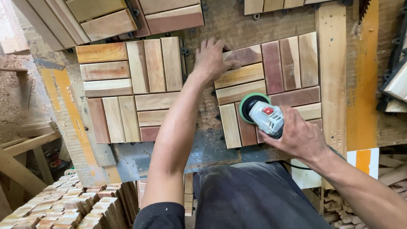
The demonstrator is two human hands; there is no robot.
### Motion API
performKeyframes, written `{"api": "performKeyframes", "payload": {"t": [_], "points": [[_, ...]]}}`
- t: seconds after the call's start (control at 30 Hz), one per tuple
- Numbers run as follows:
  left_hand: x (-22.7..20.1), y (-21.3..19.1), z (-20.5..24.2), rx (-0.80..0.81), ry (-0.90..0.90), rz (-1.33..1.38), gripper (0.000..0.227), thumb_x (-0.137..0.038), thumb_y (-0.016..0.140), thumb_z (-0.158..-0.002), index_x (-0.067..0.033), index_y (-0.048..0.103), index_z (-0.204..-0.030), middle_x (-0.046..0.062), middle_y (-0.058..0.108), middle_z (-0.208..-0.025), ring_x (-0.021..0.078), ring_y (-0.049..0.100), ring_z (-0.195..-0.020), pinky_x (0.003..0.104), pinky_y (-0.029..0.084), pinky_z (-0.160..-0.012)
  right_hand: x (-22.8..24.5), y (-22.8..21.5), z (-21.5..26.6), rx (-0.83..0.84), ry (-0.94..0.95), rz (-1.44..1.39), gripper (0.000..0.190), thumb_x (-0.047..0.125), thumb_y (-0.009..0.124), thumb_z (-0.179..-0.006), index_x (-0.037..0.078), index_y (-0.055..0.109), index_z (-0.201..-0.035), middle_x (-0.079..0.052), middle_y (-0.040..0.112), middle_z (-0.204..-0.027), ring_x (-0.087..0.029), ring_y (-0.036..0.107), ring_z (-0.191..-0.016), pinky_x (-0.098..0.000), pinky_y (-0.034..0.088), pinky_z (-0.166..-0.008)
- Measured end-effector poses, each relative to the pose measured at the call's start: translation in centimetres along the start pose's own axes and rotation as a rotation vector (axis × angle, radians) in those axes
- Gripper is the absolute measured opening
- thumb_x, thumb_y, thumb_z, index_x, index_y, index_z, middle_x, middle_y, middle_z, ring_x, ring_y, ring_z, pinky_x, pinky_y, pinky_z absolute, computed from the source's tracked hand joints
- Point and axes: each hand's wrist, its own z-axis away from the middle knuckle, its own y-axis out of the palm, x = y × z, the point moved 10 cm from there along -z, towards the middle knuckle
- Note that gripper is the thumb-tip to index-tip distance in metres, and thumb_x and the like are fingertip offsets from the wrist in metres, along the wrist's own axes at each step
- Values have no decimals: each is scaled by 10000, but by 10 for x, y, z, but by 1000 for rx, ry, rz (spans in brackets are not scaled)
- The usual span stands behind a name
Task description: Sanding the surface of interlocking wooden floor tiles using a handheld orbital sander in a workshop.
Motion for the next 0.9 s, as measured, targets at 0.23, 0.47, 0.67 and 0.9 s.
{"api": "performKeyframes", "payload": {"t": [0.23,0.47,0.67,0.9], "points": [[3,0,-1,-35,8,14,621,-625,814,-801,-211,597,-1209,146,467,-1473,430,289,-1452,660,265,-1141,42,20,30,1,-201,18,913,719,674,-830,-28,470,-1314,-178,631,-1031,-228,697,-630,-301,598,-361],[3,4,-2,-19,6,12,649,-636,799,-812,-191,583,-1232,161,424,-1528,423,271,-1463,672,259,-1143,81,31,54,83,-263,17,901,728,715,-815,13,479,-1309,-125,590,-945,-262,698,-722,-377,619,-548],[3,2,-3,-14,5,-1,696,-646,783,-821,-179,560,-1287,174,390,-1557,429,250,-1477,671,238,-1160,63,25,66,12,-200,51,880,748,647,-839,23,487,-1311,-104,594,-939,-243,687,-709,-364,585,-497],[-1,-1,2,-12,-10,16,619,-614,805,-807,-220,601,-1240,152,425,-1531,400,288,-1457,661,239,-1159,10,37,83,4,-70,6,917,739,647,-828,11,466,-1354,-100,585,-889,-168,656,-575,-254,555,-323]]}}
